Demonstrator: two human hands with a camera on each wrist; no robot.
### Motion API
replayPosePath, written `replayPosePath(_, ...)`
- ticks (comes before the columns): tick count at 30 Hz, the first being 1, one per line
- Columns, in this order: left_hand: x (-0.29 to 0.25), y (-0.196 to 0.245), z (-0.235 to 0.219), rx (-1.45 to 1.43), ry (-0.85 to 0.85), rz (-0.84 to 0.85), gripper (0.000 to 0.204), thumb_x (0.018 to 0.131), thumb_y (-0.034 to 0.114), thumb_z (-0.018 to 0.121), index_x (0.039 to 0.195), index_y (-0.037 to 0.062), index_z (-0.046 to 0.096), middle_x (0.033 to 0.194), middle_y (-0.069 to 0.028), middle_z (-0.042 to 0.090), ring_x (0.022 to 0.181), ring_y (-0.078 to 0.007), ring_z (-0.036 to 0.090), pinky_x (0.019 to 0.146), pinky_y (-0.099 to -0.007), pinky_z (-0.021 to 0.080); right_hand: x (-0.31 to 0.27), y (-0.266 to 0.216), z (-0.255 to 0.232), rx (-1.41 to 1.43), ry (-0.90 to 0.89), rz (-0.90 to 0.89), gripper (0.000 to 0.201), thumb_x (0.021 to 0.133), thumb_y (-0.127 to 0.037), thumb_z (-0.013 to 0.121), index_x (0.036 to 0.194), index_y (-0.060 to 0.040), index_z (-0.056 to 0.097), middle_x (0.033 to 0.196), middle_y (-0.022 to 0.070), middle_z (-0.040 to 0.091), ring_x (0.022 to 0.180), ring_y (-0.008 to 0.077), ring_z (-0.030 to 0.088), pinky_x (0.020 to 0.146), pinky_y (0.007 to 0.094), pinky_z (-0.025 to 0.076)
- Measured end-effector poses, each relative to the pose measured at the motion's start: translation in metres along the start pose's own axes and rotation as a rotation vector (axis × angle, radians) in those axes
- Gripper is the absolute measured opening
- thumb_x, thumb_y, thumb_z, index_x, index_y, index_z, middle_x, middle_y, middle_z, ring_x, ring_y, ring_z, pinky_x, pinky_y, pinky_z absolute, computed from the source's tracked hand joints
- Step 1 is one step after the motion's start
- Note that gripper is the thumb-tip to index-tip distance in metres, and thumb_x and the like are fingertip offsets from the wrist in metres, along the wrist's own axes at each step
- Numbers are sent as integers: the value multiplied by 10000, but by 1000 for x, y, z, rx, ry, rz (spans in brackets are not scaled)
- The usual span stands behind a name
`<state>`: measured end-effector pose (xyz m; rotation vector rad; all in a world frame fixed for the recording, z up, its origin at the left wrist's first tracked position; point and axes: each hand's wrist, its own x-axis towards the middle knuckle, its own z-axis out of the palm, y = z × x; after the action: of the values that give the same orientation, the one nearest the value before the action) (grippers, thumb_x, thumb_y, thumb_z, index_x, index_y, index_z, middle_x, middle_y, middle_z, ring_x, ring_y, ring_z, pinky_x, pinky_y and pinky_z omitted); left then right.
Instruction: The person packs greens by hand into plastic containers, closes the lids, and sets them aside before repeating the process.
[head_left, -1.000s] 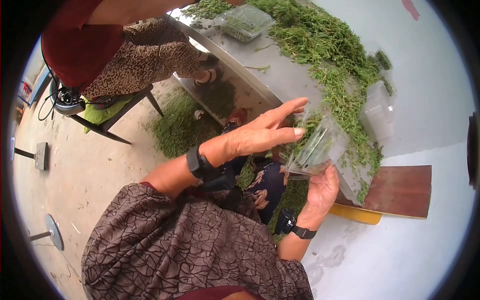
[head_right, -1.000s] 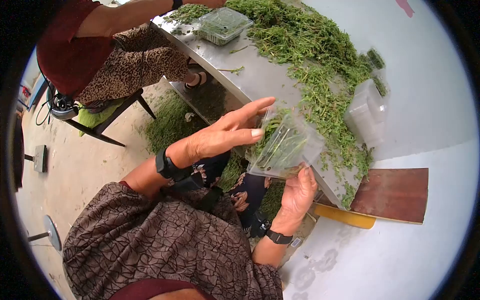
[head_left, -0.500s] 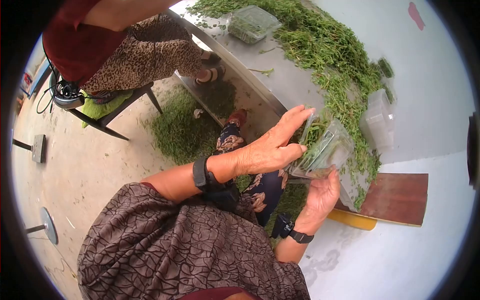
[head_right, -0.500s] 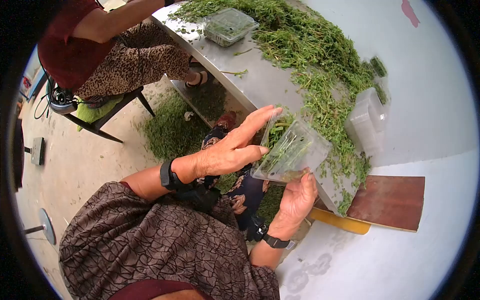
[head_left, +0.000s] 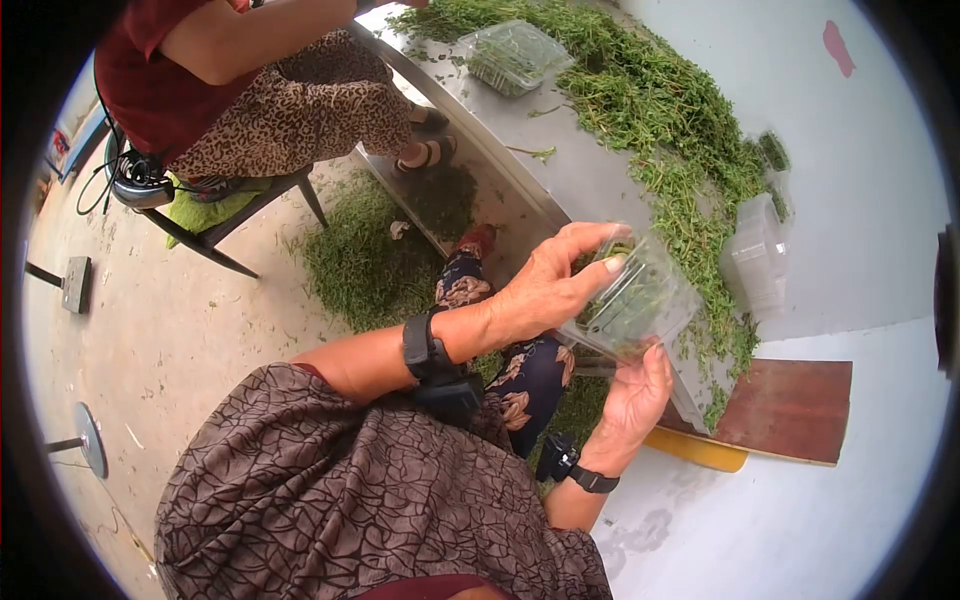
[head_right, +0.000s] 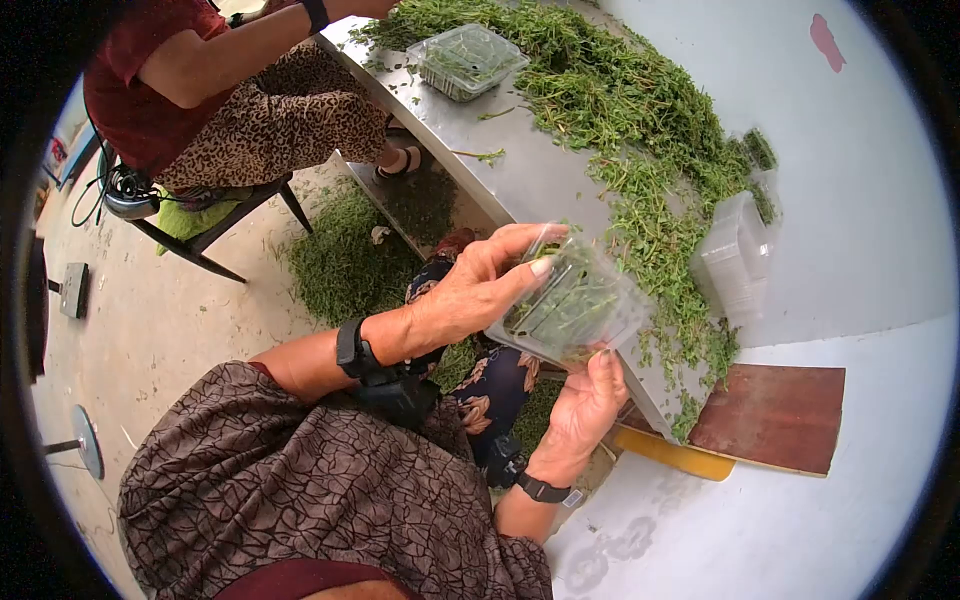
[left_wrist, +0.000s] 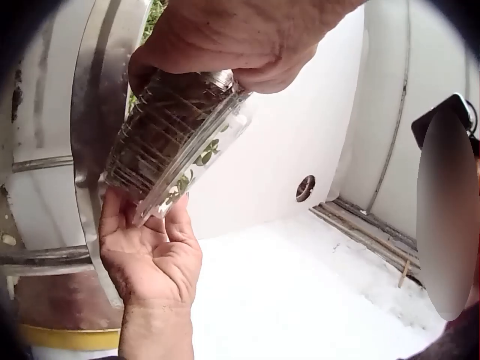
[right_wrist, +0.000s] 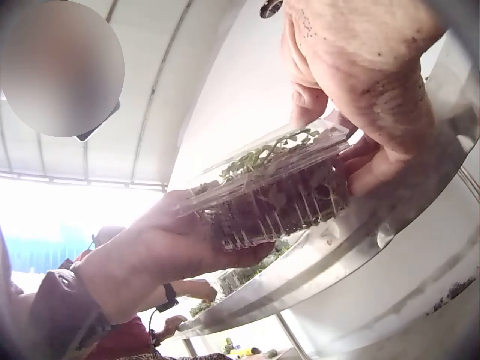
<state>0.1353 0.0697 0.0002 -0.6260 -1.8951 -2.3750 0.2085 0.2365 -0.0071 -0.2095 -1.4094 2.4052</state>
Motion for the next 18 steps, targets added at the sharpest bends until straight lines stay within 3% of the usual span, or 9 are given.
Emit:
replayPosePath(5,3,4,-4,133,61,109,372,915,175,520,1243,0,514,1143,-59,549,1021,-125,515,895,-288,434,-3,1,3,-28,18,-4,233,830,-128,650,980,45,605,910,70,623,823,149,580,767,281,472)
replayPosePath(7,8,8,-11,23,0,-111,325,894,141,547,1184,-8,544,1028,-35,598,931,-113,545,823,-281,464,-3,4,-1,-65,35,-77,229,823,-136,662,959,41,613,889,63,619,784,140,575,733,263,467)
replayPosePath(11,12,-4,-9,-220,43,-195,260,851,72,606,1093,-19,573,968,-14,609,813,-71,550,699,-235,476,-5,-2,3,-118,55,-55,199,823,-128,665,925,38,623,886,55,618,797,136,572,748,280,464)
replayPosePath(15,7,6,-7,-262,23,-265,293,878,116,598,1135,-20,561,982,-13,608,844,-70,543,726,-234,471,-7,-4,5,-120,45,-33,195,830,-127,659,927,39,626,895,58,622,818,135,569,776,291,461)
replayPosePath(18,7,5,-7,-296,-16,-216,368,934,212,527,1222,-18,518,1088,-35,582,965,-94,520,838,-261,445,-6,-2,1,-97,31,-42,222,843,-144,648,956,45,617,936,77,624,865,156,576,824,317,459)
